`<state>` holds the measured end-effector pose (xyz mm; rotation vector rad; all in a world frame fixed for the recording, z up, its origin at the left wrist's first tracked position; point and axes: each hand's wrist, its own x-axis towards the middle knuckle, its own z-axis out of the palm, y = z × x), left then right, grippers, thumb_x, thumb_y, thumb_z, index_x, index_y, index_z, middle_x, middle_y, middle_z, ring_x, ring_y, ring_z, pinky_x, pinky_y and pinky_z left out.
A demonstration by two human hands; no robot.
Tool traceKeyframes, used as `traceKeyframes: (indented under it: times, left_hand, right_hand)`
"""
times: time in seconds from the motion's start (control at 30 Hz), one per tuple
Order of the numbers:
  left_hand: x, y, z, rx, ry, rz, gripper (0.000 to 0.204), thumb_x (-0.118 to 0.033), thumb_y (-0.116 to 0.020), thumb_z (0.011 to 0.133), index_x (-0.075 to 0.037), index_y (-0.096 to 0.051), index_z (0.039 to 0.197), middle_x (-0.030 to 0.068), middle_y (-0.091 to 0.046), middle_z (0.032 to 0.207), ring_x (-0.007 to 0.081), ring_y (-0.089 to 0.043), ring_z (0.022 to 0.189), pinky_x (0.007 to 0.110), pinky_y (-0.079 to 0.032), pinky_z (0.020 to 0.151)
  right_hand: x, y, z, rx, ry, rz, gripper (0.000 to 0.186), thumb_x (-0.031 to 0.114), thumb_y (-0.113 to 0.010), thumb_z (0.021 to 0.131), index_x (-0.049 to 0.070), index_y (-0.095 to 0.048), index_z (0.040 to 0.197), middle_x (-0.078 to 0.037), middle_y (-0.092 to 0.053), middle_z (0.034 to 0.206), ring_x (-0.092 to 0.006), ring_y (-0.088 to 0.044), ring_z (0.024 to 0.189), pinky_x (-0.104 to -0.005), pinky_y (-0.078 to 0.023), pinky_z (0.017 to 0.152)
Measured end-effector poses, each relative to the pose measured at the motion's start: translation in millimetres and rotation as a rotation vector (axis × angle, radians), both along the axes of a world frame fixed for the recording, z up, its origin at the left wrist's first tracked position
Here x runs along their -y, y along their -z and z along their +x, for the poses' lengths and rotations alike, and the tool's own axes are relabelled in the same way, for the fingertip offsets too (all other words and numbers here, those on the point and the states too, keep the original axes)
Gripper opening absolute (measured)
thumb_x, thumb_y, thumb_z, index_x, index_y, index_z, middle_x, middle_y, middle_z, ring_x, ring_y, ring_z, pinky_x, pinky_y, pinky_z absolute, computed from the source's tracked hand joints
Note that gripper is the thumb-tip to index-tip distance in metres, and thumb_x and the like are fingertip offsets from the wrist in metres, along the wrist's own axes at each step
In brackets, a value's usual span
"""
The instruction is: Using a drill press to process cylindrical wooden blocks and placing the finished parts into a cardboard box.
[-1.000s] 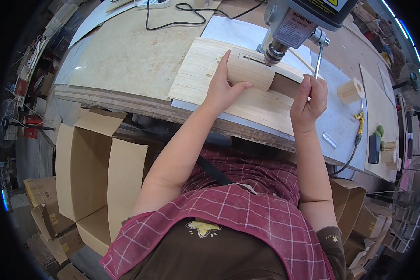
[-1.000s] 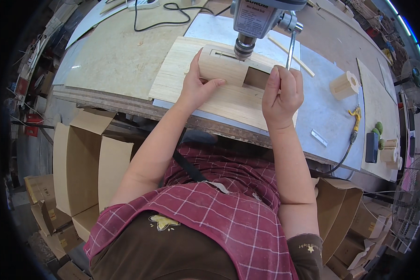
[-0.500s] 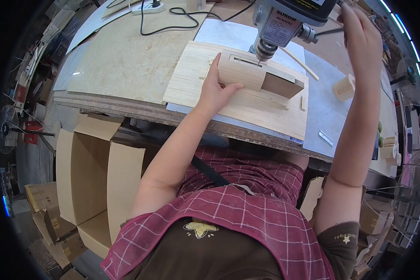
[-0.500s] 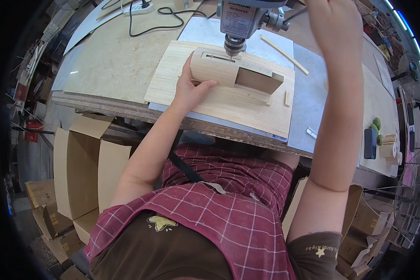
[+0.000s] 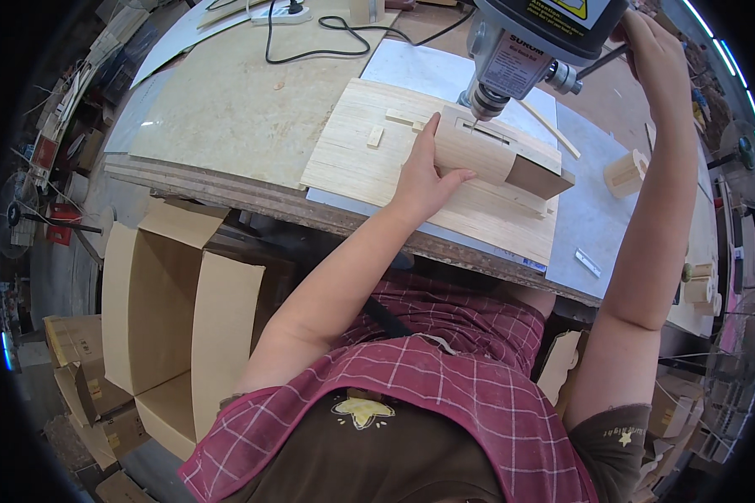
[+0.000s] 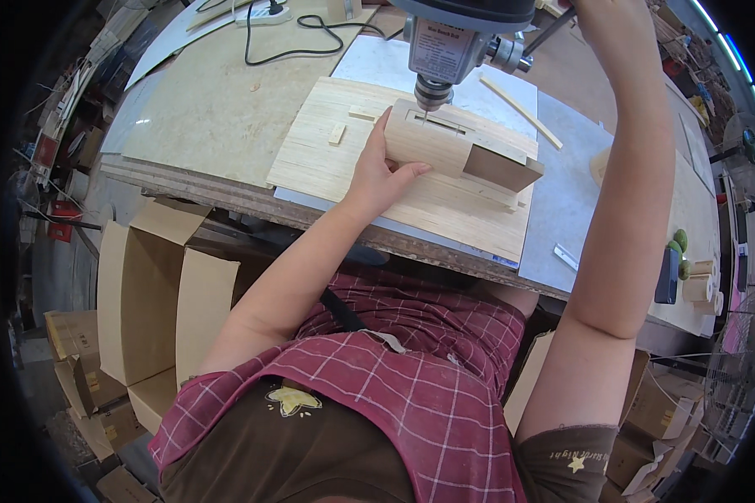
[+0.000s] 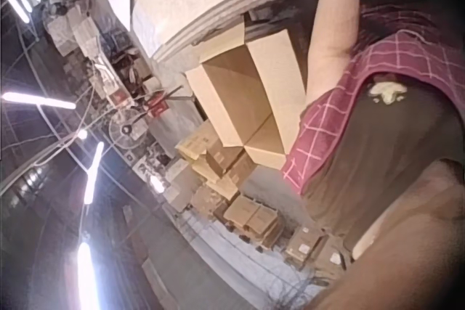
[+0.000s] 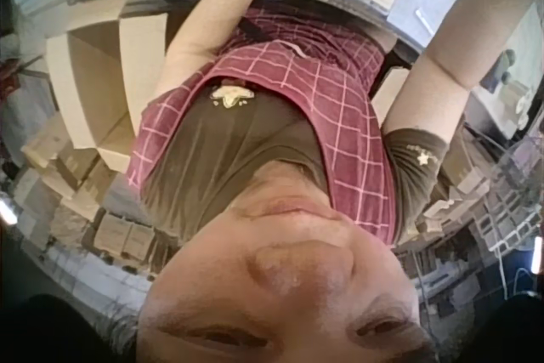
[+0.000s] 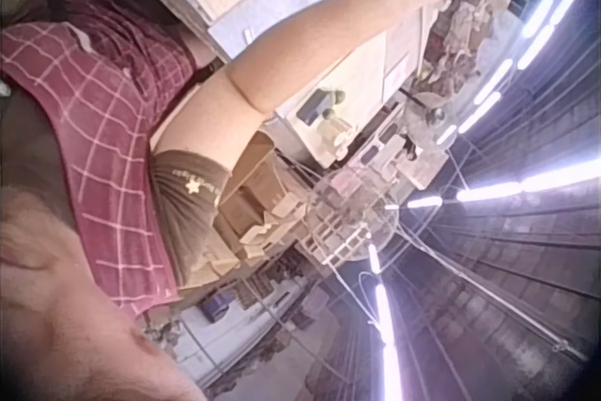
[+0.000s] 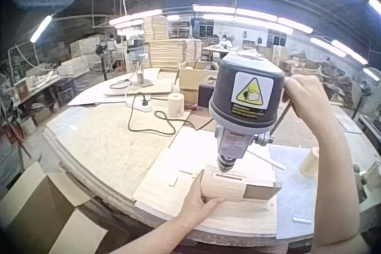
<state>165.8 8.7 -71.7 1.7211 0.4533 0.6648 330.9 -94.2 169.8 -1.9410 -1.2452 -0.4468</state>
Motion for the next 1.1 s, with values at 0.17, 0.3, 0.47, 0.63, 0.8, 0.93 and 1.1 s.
traceKeyframes:
  times: [0.17, 0.3, 0.47, 0.63, 0.8, 0.93, 1.1]
  left_hand:
    - [2.4, -4.1, 4.8, -0.015, 0.006, 0.021, 0.089, -0.016, -0.072, 0.064, -0.002, -0.017, 0.132, 0.0191, -0.035, 0.127, 0.029, -0.043, 0.111, 0.032, -0.043, 0.084]
    - [0.1, 1.0, 1.6, -0.006, -0.019, 0.011, 0.089, -0.016, -0.073, 0.064, -0.002, -0.017, 0.132, 0.0194, -0.035, 0.126, 0.0298, -0.043, 0.111, 0.033, -0.043, 0.085]
    - [1.0, -1.0, 1.1, -0.019, -0.021, 0.02, 0.089, -0.016, -0.073, 0.063, -0.001, -0.018, 0.132, 0.02, -0.036, 0.126, 0.0302, -0.044, 0.11, 0.033, -0.043, 0.085]
    - [2.6, -3.8, 0.4, -0.037, -0.027, 0.033, 0.089, -0.016, -0.073, 0.063, -0.001, -0.018, 0.132, 0.0202, -0.036, 0.125, 0.0305, -0.044, 0.11, 0.033, -0.043, 0.084]
    - [3.1, -2.1, 1.4, -0.003, -0.03, 0.03, 0.089, -0.016, -0.073, 0.063, -0.002, -0.018, 0.132, 0.0202, -0.036, 0.126, 0.0308, -0.044, 0.111, 0.033, -0.043, 0.083]
    - [2.8, -2.2, 1.6, 0.003, -0.024, 0.028, 0.089, -0.016, -0.072, 0.063, -0.003, -0.018, 0.132, 0.0202, -0.035, 0.126, 0.0306, -0.043, 0.111, 0.033, -0.044, 0.082]
    - [2.9, -0.6, 2.8, 0.011, -0.02, 0.017, 0.089, -0.016, -0.073, 0.063, -0.002, -0.018, 0.132, 0.0202, -0.035, 0.126, 0.0303, -0.043, 0.111, 0.033, -0.044, 0.082]
  right_hand:
    - [27.8, 29.2, -28.8, 0.131, 0.102, 0.104, 0.031, 0.031, -0.05, 0.084, 0.003, -0.061, 0.079, 0.0, -0.049, 0.058, -0.0044, -0.041, 0.053, -0.0206, -0.03, 0.048]
    - [32.6, 57.7, -67.1, 0.103, 0.057, 0.179, 0.024, 0.022, -0.053, 0.082, -0.001, -0.056, 0.077, -0.008, -0.049, 0.059, -0.011, -0.044, 0.055, -0.0242, -0.038, 0.053]
    - [35.4, 90.7, -87.5, 0.132, 0.063, 0.224, 0.01, 0.007, -0.056, 0.08, 0.001, -0.053, 0.072, -0.007, -0.044, 0.055, -0.0107, -0.041, 0.05, -0.0231, -0.033, 0.045]
    - [31.1, 128.3, -88.5, 0.093, 0.041, 0.325, 0.003, 0.001, -0.054, 0.078, 0.0, -0.053, 0.076, -0.006, -0.043, 0.058, -0.0135, -0.039, 0.047, -0.0237, -0.032, 0.043]
    - [26.2, 160.4, -80.7, 0.145, 0.007, 0.378, 0.003, 0.0, -0.055, 0.077, 0.0, -0.054, 0.08, -0.006, -0.045, 0.063, -0.0134, -0.042, 0.052, -0.0234, -0.033, 0.045]
    - [20.8, 177.8, -75.3, 0.167, 0.013, 0.406, 0.007, 0.001, -0.057, 0.077, 0.0, -0.055, 0.084, -0.007, -0.047, 0.069, -0.0138, -0.042, 0.054, -0.0234, -0.035, 0.048]
    - [25.8, 175.1, -74.0, 0.152, 0.014, 0.388, 0.007, 0.003, -0.058, 0.077, 0.0, -0.056, 0.083, -0.007, -0.047, 0.069, -0.0134, -0.043, 0.056, -0.0237, -0.035, 0.049]
